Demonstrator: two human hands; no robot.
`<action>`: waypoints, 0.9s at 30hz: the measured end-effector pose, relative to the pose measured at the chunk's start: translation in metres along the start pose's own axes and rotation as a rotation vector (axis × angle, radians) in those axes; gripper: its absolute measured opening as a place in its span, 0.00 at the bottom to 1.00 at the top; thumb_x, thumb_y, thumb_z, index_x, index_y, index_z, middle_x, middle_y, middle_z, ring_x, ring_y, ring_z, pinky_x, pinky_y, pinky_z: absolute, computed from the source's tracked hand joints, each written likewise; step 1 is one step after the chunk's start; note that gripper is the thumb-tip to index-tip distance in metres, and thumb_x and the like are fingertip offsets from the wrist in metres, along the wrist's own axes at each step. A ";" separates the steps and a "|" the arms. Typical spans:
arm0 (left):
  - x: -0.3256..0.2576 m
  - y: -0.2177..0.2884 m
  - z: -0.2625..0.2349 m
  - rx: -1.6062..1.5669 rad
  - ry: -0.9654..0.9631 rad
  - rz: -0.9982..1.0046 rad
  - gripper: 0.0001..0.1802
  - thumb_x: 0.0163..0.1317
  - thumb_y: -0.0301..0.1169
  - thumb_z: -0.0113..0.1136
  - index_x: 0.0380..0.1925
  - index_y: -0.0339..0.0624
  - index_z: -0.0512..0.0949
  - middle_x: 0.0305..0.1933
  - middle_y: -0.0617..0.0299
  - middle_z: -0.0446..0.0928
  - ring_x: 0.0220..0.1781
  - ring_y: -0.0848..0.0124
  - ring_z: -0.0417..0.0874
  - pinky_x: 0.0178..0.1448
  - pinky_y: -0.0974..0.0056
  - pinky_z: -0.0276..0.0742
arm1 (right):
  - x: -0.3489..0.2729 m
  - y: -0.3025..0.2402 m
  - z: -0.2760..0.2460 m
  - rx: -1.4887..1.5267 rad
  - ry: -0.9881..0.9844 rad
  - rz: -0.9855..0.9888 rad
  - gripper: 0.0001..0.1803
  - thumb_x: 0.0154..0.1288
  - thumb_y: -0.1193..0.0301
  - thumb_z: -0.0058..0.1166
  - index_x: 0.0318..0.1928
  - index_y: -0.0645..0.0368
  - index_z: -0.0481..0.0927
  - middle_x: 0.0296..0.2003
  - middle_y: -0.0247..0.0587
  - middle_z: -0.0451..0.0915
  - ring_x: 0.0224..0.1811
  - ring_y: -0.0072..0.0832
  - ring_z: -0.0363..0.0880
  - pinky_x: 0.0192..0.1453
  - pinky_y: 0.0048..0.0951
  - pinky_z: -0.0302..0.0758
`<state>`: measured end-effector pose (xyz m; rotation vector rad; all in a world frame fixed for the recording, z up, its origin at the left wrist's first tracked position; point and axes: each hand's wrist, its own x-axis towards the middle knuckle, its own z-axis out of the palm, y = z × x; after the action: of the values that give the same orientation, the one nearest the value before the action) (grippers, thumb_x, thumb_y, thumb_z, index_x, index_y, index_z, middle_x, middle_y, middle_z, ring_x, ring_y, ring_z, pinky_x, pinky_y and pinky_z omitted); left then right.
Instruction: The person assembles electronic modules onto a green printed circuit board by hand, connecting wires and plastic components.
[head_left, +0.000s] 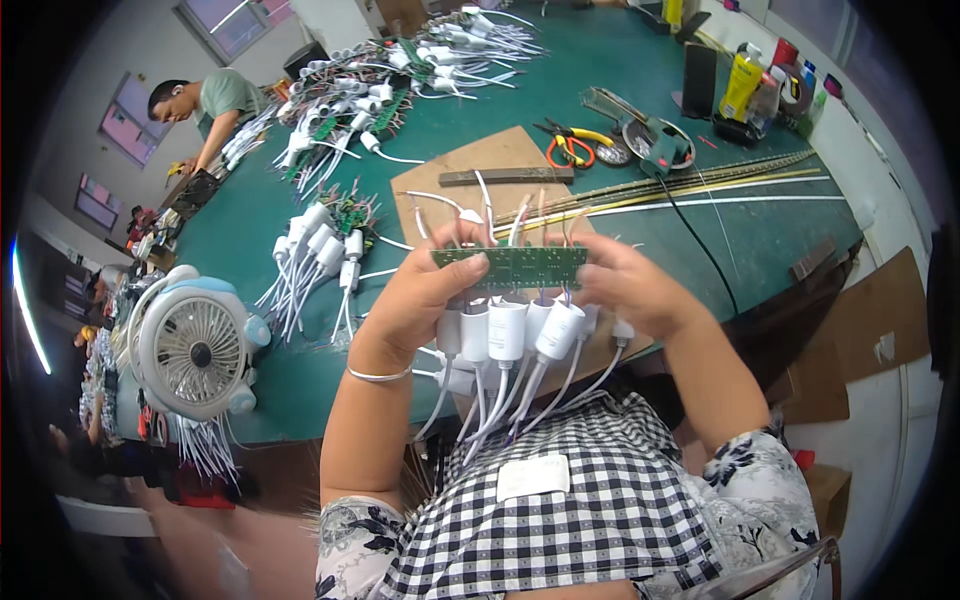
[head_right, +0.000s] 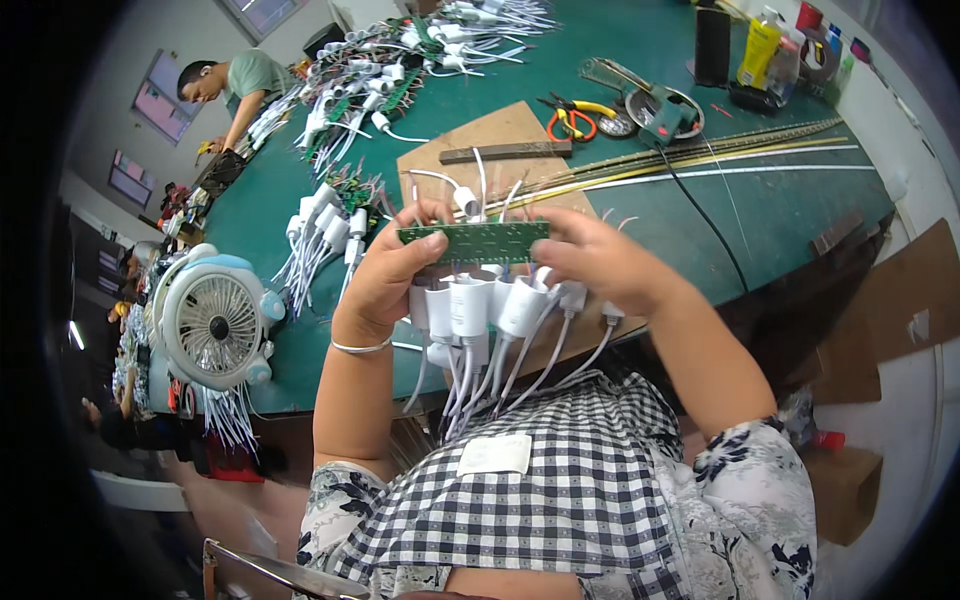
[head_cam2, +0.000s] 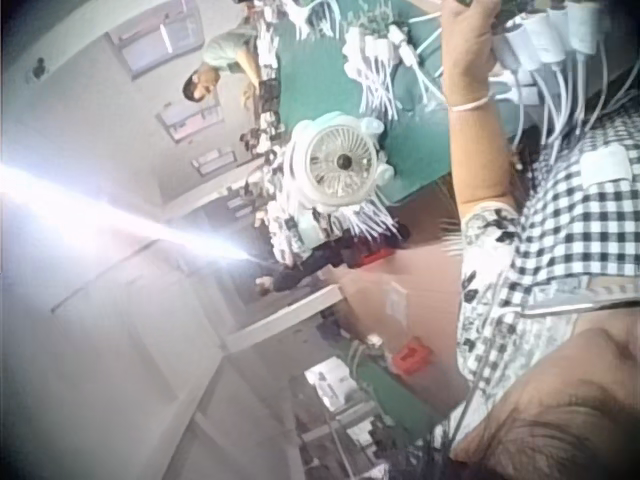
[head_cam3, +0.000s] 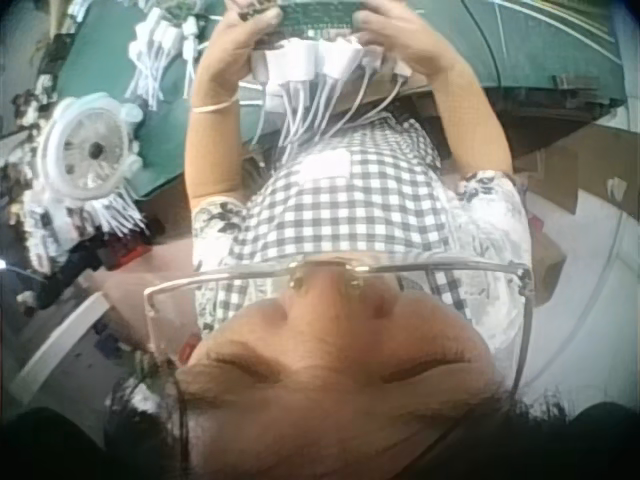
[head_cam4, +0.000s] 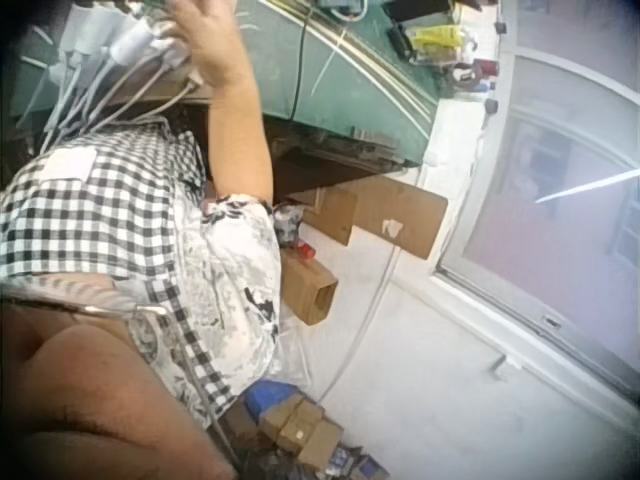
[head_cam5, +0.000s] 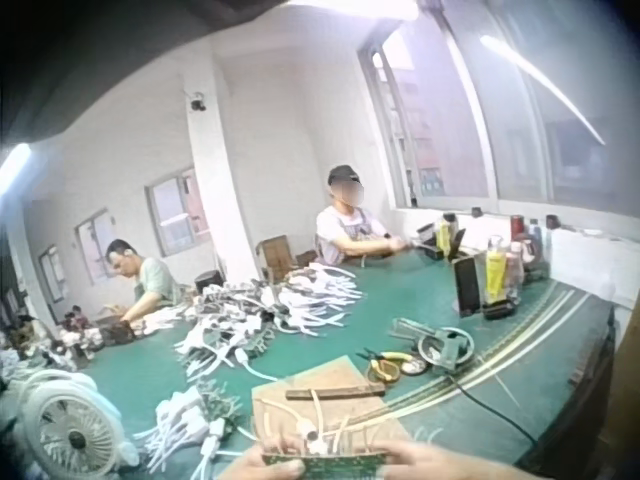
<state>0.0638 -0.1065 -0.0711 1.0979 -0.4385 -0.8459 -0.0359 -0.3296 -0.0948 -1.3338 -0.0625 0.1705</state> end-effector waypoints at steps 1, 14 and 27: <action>-0.003 0.003 0.000 0.069 0.028 -0.032 0.17 0.59 0.29 0.59 0.48 0.41 0.69 0.45 0.60 0.76 0.44 0.70 0.80 0.49 0.66 0.77 | 0.010 -0.006 0.014 -0.109 -0.026 0.026 0.26 0.65 0.65 0.49 0.60 0.63 0.64 0.42 0.40 0.77 0.42 0.23 0.74 0.46 0.24 0.71; -0.045 -0.022 -0.058 -0.091 0.289 0.110 0.16 0.59 0.23 0.56 0.48 0.33 0.71 0.46 0.54 0.77 0.46 0.69 0.80 0.50 0.64 0.78 | 0.102 0.036 0.066 -0.185 -0.122 0.111 0.15 0.65 0.65 0.52 0.45 0.64 0.75 0.33 0.36 0.78 0.32 0.19 0.75 0.38 0.23 0.72; -0.031 -0.015 -0.070 0.017 0.455 0.214 0.15 0.61 0.26 0.57 0.47 0.33 0.72 0.45 0.54 0.77 0.44 0.71 0.79 0.50 0.67 0.76 | 0.140 0.043 0.088 -0.095 -0.132 0.132 0.15 0.57 0.72 0.59 0.46 0.60 0.78 0.35 0.36 0.79 0.32 0.23 0.77 0.33 0.26 0.76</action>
<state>0.0871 -0.0429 -0.1110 1.1947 -0.1764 -0.3871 0.0863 -0.2133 -0.1233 -1.4210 -0.0948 0.3714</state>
